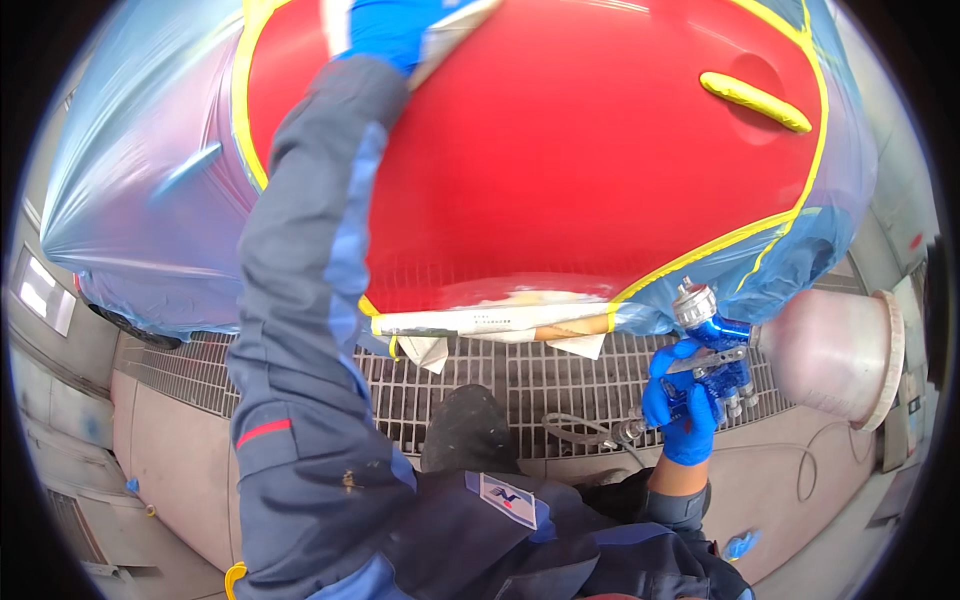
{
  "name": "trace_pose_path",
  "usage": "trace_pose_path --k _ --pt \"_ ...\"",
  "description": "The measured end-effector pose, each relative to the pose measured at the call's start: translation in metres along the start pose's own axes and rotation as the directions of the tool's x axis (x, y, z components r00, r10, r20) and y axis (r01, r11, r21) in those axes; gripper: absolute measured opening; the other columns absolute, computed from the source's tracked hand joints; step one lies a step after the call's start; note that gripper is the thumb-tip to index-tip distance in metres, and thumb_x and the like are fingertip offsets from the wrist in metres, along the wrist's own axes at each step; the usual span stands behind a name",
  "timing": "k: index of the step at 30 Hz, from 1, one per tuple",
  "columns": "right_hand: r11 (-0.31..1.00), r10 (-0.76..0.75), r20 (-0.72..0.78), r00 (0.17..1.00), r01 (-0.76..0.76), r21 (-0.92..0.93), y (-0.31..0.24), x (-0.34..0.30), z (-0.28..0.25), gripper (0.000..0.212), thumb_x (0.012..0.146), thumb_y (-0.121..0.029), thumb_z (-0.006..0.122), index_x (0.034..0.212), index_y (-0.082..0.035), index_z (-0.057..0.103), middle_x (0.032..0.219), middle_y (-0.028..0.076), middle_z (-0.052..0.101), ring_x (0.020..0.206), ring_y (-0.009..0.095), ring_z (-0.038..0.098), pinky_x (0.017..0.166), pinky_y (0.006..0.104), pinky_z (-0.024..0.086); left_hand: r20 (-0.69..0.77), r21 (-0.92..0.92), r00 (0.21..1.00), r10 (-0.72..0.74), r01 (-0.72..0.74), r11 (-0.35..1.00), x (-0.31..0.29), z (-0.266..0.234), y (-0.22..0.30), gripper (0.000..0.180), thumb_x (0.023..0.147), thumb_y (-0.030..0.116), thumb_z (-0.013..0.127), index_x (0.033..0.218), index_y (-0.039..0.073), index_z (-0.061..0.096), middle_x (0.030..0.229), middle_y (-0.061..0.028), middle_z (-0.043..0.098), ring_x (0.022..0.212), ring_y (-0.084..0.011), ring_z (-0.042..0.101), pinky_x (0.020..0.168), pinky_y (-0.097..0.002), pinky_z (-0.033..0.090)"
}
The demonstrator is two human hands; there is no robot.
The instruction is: The person mixes red paint in a container, pours it into a spray gun, and applies it to a red car inside a paint booth. They wipe the car surface with a cloth and continue spraying the hood and side panels.
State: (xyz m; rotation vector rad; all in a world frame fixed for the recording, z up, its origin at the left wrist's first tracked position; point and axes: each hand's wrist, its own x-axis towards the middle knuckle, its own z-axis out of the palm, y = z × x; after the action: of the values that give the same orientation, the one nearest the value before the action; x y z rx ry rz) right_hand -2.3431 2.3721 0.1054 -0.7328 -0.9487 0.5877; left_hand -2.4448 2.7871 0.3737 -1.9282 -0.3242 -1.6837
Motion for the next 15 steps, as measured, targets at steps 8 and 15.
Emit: trace_pose_path --k 8,15 --pt "0.996 0.087 -0.078 0.993 -0.085 0.030 -0.003 -0.023 -0.002 0.057 0.085 -0.031 0.068 0.128 0.000 0.045 0.107 0.019 0.061 0.053 0.014 0.053 0.043 0.0239 0.042 -0.157 0.263 0.980 -0.123 0.161 0.951 -0.109 -0.036 -0.058 0.061 0.089 0.047 0.060 0.131 0.004 0.051 0.130 -0.0208 0.055 0.118 -0.0347 0.056 0.103 -0.0453 0.040" --pt "0.996 0.074 -0.207 0.975 -0.081 -0.026 -0.008 -0.059 -0.030 0.057 0.086 -0.034 0.068 0.128 -0.004 0.046 0.104 0.018 0.060 0.048 0.014 0.047 0.042 0.0254 0.038 -0.210 0.088 0.852 -0.480 0.506 0.858 -0.159 0.002 0.059 0.069 0.087 0.042 0.065 0.138 0.003 0.041 0.134 -0.0173 0.049 0.125 -0.0333 0.048 0.104 -0.0455 0.037"
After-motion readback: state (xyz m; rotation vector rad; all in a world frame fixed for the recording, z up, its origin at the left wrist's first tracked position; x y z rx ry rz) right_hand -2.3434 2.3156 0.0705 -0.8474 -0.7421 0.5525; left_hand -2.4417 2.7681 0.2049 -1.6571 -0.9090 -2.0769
